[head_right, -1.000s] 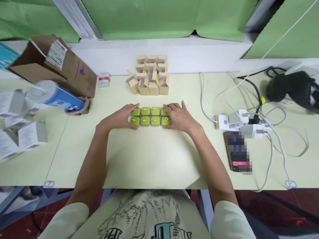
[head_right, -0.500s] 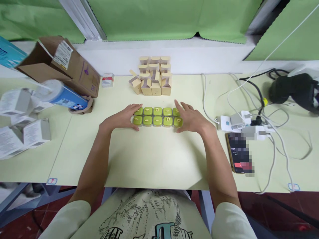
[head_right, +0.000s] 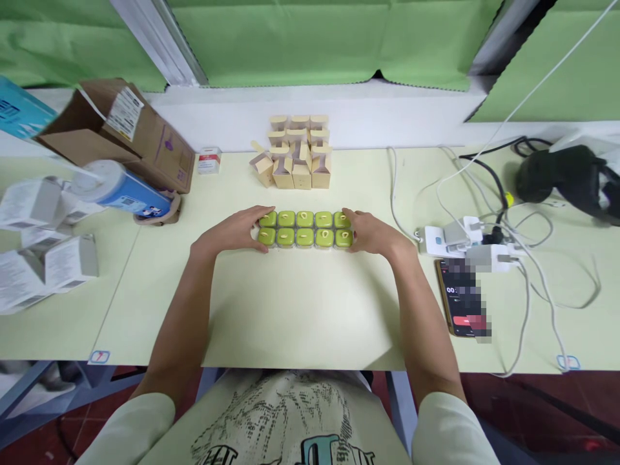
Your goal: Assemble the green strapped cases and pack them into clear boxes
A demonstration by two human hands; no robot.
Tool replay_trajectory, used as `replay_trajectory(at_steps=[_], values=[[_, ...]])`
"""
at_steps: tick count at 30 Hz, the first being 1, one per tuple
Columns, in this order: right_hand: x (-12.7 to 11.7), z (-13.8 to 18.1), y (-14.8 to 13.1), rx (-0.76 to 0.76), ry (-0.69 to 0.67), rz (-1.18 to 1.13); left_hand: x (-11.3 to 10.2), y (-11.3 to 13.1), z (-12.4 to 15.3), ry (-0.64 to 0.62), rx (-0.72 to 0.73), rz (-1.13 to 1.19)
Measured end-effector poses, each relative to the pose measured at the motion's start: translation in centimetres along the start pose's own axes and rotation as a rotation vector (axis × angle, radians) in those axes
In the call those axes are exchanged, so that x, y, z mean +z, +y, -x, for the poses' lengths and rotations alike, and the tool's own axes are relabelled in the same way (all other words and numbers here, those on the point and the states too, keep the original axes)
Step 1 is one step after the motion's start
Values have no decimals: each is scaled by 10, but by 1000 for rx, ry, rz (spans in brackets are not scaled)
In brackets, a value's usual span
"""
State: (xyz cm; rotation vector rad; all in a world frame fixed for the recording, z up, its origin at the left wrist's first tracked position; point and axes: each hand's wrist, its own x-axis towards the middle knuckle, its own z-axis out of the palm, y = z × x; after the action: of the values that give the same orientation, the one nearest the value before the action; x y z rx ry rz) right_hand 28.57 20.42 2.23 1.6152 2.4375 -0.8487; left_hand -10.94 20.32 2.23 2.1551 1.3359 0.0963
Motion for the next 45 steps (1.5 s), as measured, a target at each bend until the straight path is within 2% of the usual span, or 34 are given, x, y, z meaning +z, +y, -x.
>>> replay_trajectory(at_steps=[3,6,9,18,22,24,26,29,31,33,35,38,41,45], values=[[4,0,-2,-31,50,101,0,2,-1,0,1,9],[10,-7,-9,-172,122,119,1,2,-1,3,10,16],[15,-17,-18,-274,125,98,0,3,0,2,9,20],[23,-24,-20,-297,163,32,3,-1,-1,6,25,52],[13,-16,-15,-260,115,-52,-1,-2,2,-22,7,56],[2,-11,-12,-249,182,-138,-3,-2,1,35,-18,55],[-7,-10,-7,-230,349,-270,-1,-3,-3,187,-19,135],[-3,-16,-2,-200,557,-542,15,-4,-17,481,10,518],[13,-25,-1,-183,603,-699,32,-1,-27,634,-43,809],[35,-34,-1,-148,645,-782,49,2,-32,685,-55,943],[57,-41,-4,-124,655,-816,65,6,-34,685,-51,988],[78,-45,-10,-111,677,-742,80,11,-34,665,-101,1046],[84,-44,-16,-113,695,-636,86,15,-35,701,-156,1086],[81,-42,-20,-117,669,-636,88,17,-39,746,-144,1093]])
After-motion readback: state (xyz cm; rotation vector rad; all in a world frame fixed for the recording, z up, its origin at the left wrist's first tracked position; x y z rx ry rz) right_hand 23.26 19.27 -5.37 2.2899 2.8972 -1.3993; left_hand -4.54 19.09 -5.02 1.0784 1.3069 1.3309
